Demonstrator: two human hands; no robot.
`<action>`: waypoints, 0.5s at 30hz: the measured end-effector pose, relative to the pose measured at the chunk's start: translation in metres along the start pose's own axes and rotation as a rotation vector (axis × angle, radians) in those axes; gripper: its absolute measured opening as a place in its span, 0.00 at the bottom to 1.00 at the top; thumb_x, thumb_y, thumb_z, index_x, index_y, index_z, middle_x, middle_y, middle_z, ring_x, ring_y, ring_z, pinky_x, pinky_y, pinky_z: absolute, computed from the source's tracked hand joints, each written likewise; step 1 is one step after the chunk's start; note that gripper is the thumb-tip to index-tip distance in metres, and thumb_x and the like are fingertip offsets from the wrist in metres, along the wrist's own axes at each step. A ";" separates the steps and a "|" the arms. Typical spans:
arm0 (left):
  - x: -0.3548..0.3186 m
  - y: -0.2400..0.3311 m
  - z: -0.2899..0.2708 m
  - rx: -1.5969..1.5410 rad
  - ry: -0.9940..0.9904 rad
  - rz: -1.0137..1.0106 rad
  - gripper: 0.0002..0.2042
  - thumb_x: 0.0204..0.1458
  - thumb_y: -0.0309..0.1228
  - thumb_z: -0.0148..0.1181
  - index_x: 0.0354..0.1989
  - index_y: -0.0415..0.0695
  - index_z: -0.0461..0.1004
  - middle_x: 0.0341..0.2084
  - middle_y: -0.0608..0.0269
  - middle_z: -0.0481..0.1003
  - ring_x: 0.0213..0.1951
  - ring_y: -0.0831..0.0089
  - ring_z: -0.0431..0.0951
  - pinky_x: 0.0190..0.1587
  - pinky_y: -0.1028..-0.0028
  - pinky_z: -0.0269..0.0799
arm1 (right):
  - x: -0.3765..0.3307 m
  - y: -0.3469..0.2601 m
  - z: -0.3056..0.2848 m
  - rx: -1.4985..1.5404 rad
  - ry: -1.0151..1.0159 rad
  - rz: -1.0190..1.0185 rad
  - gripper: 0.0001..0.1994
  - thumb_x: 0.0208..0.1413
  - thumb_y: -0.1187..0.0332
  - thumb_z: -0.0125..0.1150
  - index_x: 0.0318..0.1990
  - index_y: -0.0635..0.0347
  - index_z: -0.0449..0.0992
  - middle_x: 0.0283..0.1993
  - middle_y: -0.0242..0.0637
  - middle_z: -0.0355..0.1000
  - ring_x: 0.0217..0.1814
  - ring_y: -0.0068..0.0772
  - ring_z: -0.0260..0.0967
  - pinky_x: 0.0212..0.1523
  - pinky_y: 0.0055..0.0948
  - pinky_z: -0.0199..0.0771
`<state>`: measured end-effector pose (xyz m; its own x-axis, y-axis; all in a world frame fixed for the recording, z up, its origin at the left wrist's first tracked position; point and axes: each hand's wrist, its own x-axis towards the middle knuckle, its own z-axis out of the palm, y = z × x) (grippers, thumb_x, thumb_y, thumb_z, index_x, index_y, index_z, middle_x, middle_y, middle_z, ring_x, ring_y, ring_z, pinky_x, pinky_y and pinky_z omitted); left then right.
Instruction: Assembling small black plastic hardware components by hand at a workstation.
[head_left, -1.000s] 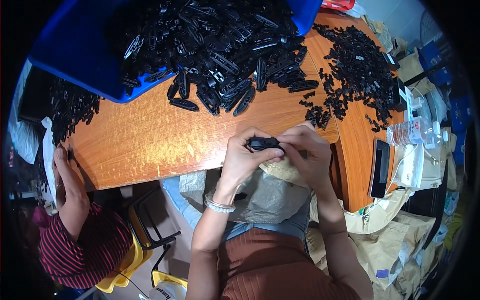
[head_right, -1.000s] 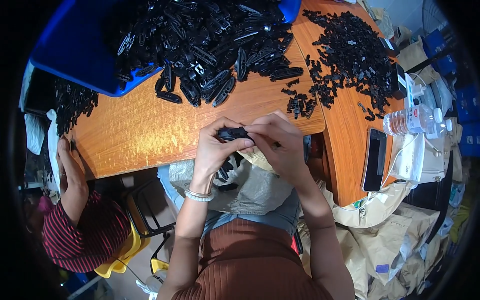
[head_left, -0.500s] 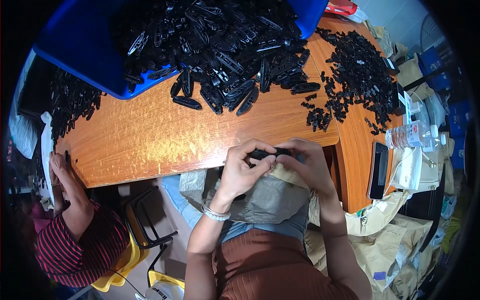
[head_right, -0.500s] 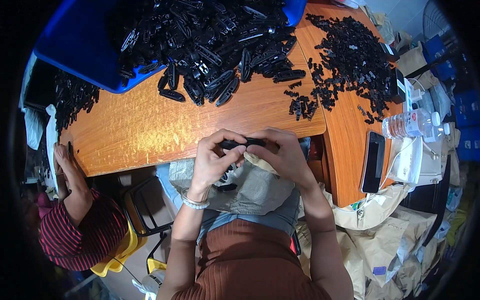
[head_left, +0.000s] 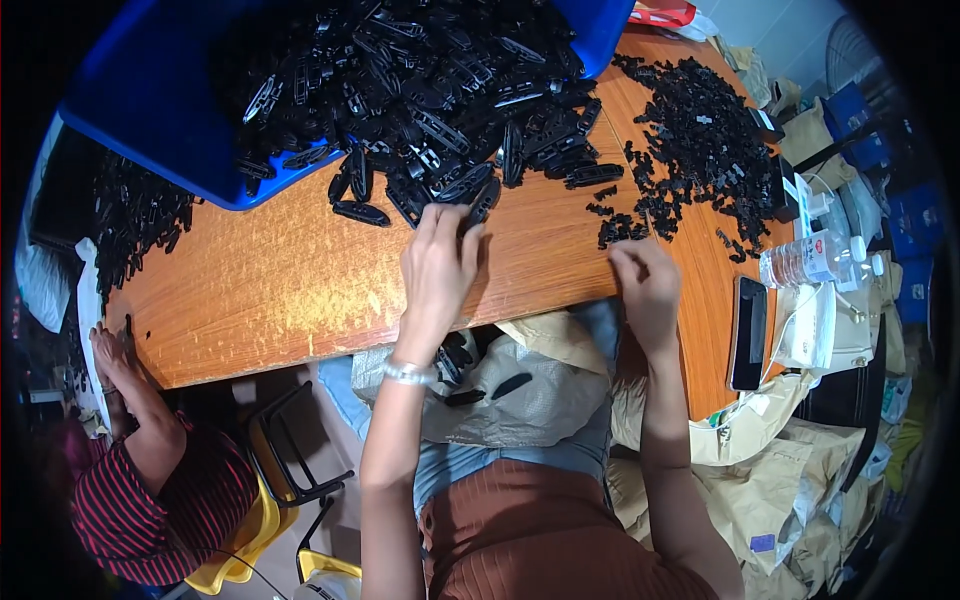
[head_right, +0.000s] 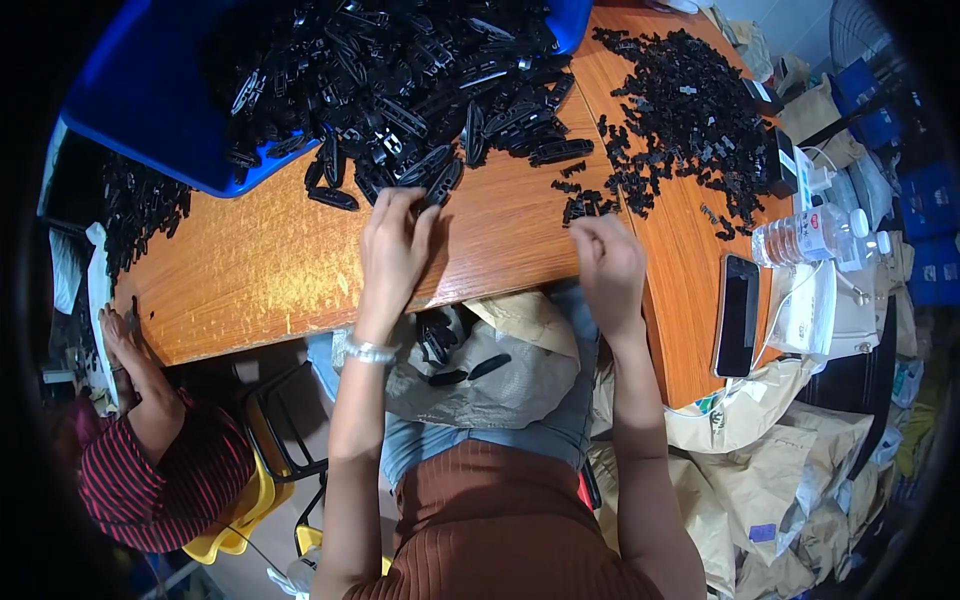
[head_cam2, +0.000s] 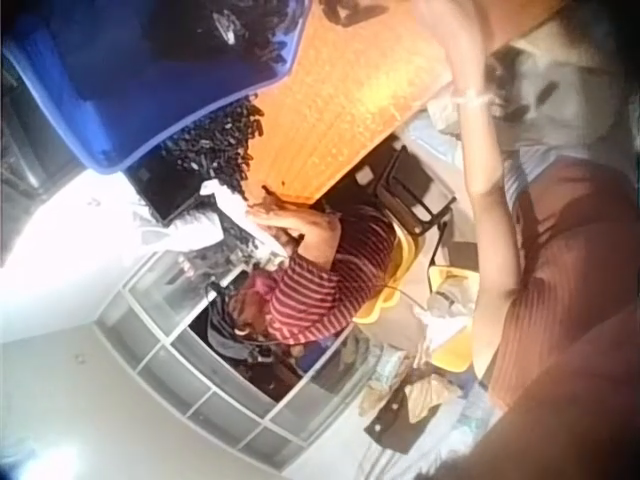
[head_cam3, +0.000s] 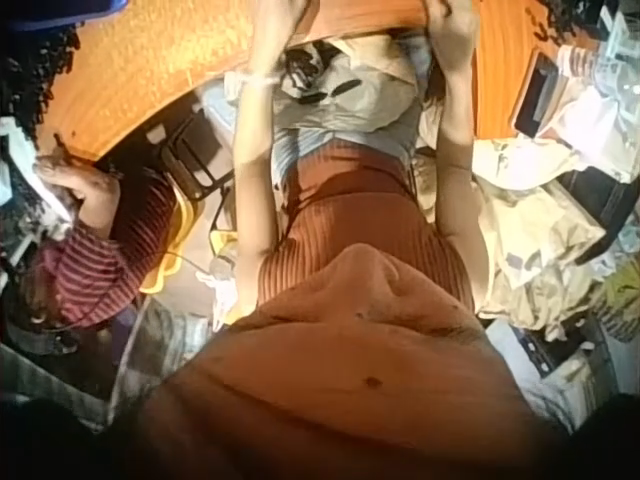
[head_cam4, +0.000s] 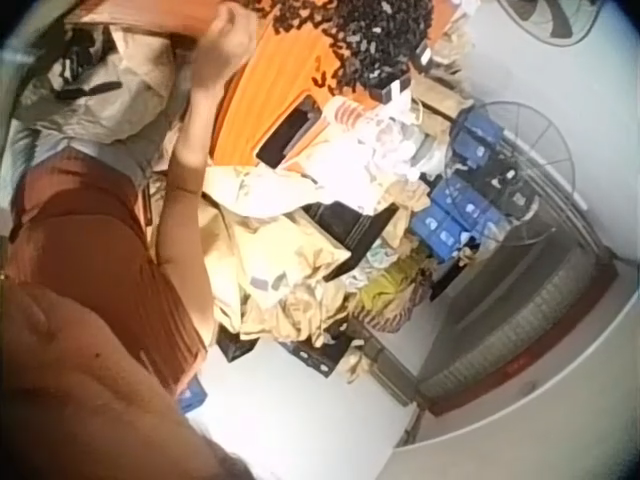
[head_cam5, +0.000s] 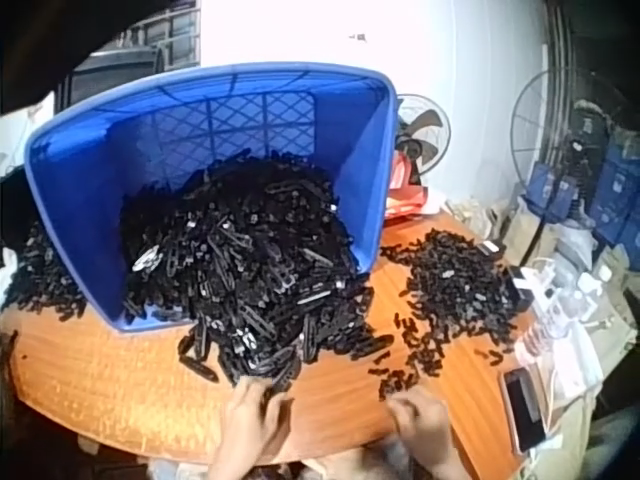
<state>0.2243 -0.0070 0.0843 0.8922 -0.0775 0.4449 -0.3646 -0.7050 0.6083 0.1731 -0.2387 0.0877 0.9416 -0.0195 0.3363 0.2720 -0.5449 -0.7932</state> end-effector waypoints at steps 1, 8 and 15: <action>0.006 0.002 0.007 -0.002 0.003 0.002 0.09 0.47 0.27 0.59 0.34 0.35 0.73 0.29 0.51 0.71 0.30 0.57 0.75 0.29 0.66 0.71 | 0.005 -0.001 0.001 -0.115 0.110 0.059 0.05 0.48 0.73 0.60 0.30 0.67 0.75 0.28 0.40 0.71 0.28 0.33 0.69 0.29 0.27 0.67; 0.011 -0.002 0.024 0.123 0.065 -0.018 0.11 0.40 0.27 0.63 0.28 0.34 0.69 0.23 0.53 0.71 0.22 0.60 0.73 0.25 0.67 0.69 | 0.023 0.010 0.029 -0.657 0.238 0.000 0.05 0.45 0.73 0.62 0.26 0.65 0.74 0.29 0.42 0.68 0.31 0.45 0.66 0.33 0.37 0.65; -0.018 -0.007 0.011 -0.960 -0.128 -0.537 0.09 0.44 0.20 0.63 0.32 0.39 0.68 0.16 0.71 0.70 0.14 0.87 0.64 0.17 0.86 0.56 | 0.028 0.016 0.033 -0.470 0.310 -0.318 0.03 0.51 0.78 0.54 0.33 0.67 0.69 0.29 0.39 0.65 0.30 0.35 0.63 0.30 0.33 0.65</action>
<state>0.2135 -0.0086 0.0644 0.9970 -0.0369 -0.0675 0.0728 0.1669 0.9833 0.2103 -0.2204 0.0681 0.7095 0.0005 0.7047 0.3455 -0.8718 -0.3472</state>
